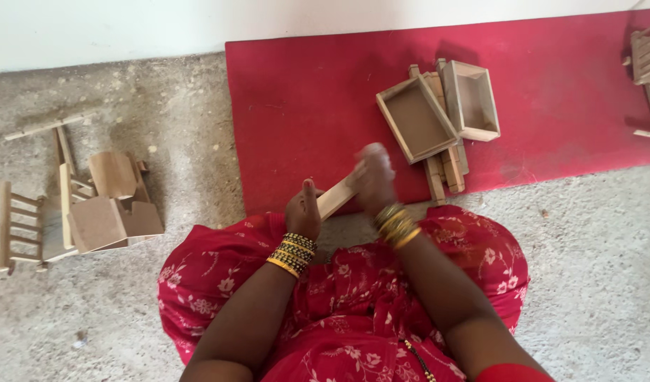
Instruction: The person sits on the floor and wipes small wooden toy parts, including miniature chairs, open boxes, and short wooden sticks, one at a time with a cloth. They pick each piece, rub it over on both sides, and set it back on the red mat.
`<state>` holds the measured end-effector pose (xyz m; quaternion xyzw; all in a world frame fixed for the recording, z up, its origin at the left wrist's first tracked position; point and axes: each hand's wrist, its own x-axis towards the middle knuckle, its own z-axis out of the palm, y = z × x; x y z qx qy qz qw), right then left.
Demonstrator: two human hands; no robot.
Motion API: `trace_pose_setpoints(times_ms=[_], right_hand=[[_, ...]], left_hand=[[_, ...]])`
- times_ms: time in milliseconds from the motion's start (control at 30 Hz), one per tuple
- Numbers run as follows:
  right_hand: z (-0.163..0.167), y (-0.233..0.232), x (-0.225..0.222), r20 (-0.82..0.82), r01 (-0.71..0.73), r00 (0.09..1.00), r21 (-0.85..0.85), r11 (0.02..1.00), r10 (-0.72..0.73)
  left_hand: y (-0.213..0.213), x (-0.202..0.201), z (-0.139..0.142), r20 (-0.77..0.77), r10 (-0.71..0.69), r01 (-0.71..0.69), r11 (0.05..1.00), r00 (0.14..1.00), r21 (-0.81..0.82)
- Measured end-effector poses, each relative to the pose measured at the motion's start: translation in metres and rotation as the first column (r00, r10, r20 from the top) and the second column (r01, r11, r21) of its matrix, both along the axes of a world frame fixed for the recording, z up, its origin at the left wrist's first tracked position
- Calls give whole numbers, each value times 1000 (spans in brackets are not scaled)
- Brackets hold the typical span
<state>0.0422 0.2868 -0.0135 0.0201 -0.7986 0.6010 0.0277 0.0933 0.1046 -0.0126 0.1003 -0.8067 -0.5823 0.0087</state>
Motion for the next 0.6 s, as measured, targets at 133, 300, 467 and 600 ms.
trace_pose_setpoints(times_ms=[133, 300, 467, 600], right_hand=[[25, -57, 62, -570, 57, 729, 603, 796, 379], [16, -36, 11, -518, 67, 790, 606, 793, 329], [-20, 27, -31, -162, 180, 969, -39, 983, -184], [-38, 60, -30, 300, 181, 953, -497, 849, -28]], left_hand=[[-6, 5, -10, 67, 24, -30, 995, 997, 92], [-13, 1, -20, 13, 19, -21, 988, 1000, 152], [-12, -16, -23, -88, 23, -11, 992, 996, 128], [-20, -23, -24, 125, 130, -173, 877, 984, 449]])
